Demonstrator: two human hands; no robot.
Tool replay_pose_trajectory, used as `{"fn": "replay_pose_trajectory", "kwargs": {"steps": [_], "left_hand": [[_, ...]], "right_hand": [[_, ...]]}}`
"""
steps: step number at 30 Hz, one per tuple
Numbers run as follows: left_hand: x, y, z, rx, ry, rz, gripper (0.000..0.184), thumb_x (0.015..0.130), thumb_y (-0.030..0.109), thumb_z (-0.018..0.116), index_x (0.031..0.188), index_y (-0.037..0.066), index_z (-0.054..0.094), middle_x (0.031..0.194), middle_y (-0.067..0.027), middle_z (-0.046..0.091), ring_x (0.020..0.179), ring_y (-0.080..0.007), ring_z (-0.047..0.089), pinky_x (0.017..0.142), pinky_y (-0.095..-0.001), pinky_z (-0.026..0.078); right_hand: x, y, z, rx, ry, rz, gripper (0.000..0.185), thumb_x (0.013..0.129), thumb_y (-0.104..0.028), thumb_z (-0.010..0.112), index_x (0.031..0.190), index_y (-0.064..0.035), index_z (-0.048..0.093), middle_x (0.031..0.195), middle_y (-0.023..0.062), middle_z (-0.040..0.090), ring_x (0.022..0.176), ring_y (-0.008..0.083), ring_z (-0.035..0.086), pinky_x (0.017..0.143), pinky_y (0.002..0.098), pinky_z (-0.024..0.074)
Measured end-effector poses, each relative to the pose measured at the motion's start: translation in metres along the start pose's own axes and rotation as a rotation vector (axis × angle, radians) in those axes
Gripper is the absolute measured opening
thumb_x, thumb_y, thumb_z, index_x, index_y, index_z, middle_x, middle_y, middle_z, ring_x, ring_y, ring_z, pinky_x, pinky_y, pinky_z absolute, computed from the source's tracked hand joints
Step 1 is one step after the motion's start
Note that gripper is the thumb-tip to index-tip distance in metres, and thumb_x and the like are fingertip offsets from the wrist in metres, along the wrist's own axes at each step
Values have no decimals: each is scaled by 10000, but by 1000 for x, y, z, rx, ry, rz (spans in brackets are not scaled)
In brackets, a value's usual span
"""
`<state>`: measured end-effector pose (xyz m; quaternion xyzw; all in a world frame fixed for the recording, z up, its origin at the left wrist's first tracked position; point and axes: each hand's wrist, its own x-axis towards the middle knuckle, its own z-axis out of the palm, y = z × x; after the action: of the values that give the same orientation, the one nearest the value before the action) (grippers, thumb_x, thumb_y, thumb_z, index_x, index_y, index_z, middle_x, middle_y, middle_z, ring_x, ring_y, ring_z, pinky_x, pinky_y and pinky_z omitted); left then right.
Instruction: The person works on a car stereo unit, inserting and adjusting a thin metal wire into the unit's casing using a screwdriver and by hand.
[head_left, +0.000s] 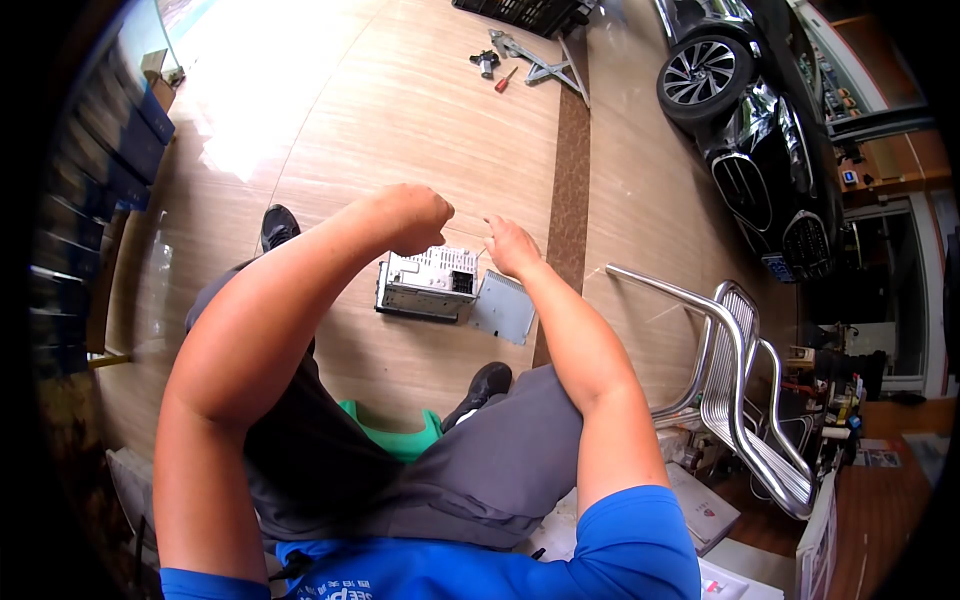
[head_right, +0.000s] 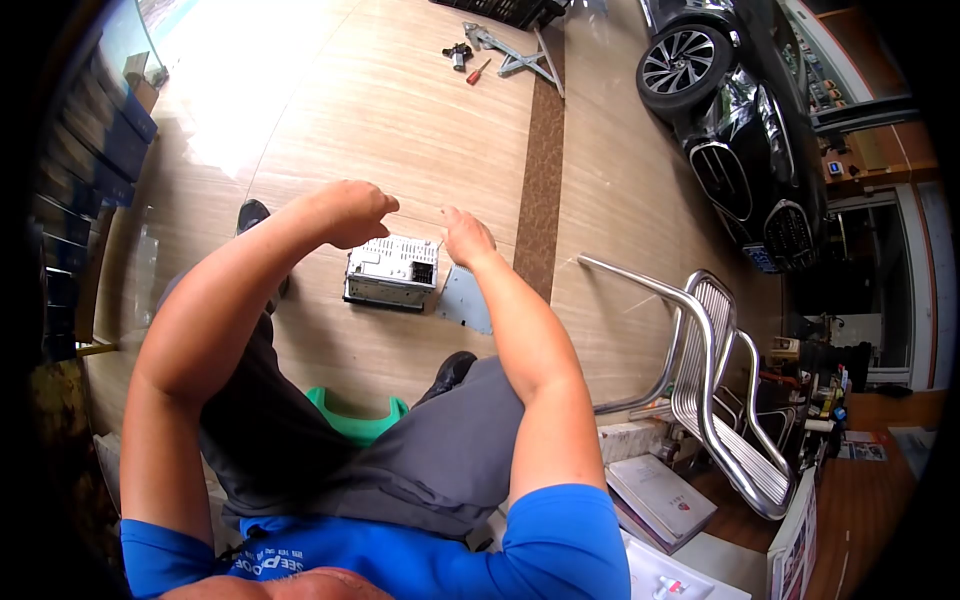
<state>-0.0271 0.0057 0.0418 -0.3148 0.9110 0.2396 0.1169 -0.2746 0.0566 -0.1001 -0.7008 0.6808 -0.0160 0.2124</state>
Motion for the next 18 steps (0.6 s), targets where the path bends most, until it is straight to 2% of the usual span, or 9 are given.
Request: {"fn": "replay_pose_trajectory", "kwargs": {"steps": [3, 7, 13, 16, 18], "left_hand": [[0, -1, 0, -4, 1, 3, 315, 864, 262, 679, 1076, 33, 638, 988, -189, 691, 999, -368, 645, 854, -448, 515], [0, 1, -1, -11, -10, -5, 317, 868, 259, 676, 1084, 31, 637, 994, -190, 691, 1004, -368, 645, 858, -449, 513], [0, 0, 1, -16, -3, -9, 318, 877, 268, 671, 1091, 35, 637, 1007, -192, 689, 1023, -368, 639, 871, -452, 507], [0, -1, 0, -12, -5, -9, 316, 878, 269, 671, 1090, 36, 636, 1008, -192, 689, 1025, -368, 638, 871, -454, 506], [-1, 2, -2, -14, -14, -15, 313, 879, 266, 669, 1084, 32, 634, 1003, -191, 689, 1020, -368, 639, 871, -454, 505]], "right_hand": [[-4, -1, 3, -10, 59, 4, 405, 877, -144, 588, 1270, -78, 514, 1211, 235, 597, 1115, 392, 585, 955, 458, 484], [0, 6, 9, 1, 94, -55, 414, 873, -147, 594, 1276, -89, 515, 1219, 233, 594, 1117, 391, 585, 955, 459, 486], [2, 4, 3, 2, 20, -41, 457, 860, -122, 618, 1297, -67, 497, 1178, 247, 598, 1126, 412, 567, 970, 458, 469], [-3, 0, 3, -7, 37, 15, 445, 861, -117, 616, 1290, -69, 506, 1170, 246, 603, 1122, 406, 569, 965, 456, 471], [-3, 4, 8, 6, 96, -47, 434, 870, -123, 615, 1289, -74, 511, 1162, 248, 605, 1118, 400, 572, 963, 454, 472]]}}
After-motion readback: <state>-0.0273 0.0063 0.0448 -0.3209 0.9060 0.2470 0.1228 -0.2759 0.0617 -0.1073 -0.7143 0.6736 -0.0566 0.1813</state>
